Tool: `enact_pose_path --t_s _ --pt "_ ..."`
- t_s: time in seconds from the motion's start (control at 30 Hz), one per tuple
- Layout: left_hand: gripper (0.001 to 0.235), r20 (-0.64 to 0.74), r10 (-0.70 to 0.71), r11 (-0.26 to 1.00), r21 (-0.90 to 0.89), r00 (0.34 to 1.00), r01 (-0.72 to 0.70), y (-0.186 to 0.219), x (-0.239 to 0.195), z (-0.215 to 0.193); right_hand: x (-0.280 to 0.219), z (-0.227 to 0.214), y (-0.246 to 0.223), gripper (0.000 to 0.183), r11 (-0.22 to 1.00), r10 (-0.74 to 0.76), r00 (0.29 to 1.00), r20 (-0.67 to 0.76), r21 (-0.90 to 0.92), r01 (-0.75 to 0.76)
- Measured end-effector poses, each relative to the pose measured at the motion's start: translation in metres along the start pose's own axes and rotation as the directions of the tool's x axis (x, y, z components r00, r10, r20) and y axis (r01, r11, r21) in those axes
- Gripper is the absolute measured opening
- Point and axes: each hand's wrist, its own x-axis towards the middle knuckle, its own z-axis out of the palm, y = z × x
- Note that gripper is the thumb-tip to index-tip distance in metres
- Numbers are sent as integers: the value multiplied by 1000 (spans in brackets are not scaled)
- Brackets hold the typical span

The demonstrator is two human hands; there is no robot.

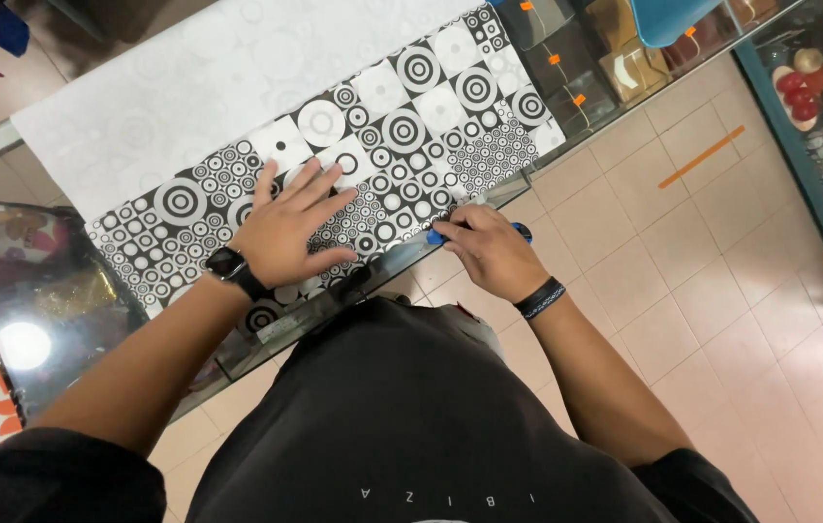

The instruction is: Cutting and preparing patterned wrapping paper on a store counter using a utility knife and tape.

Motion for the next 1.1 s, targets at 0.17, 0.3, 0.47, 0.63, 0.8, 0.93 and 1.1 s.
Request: enact_pose_path --t_s 0.17,0.3,0.47,0.63,0.8,0.93,1.1 --pt "71 -133 -125 988 75 983 136 12 -41 13 4 -6 8 28 1000 -27 1000 -16 -1 27" --pt "65 -211 -196 968 117 958 224 24 -53 22 0 -2 13 26 997 -68 998 -2 -41 68" --pt "61 -264 -192 971 86 945 221 25 -53 27 1 9 1 25 995 -99 995 -11 -21 99" --pt "59 -303 -169 973 99 938 207 21 -60 32 2 20 -15 25 993 -115 993 -12 13 115" --pt "53 -318 -124 990 20 940 137 8 -54 36 10 32 -34 24 991 -136 991 -12 -2 136" --pt "41 -300 -116 992 -79 947 97 8 -59 33 13 44 -61 24 994 -107 994 -15 12 107" --pt "12 -377 -112 967 -256 920 13 0 -59 34 19 69 -100 23 993 -104 993 -52 44 107"
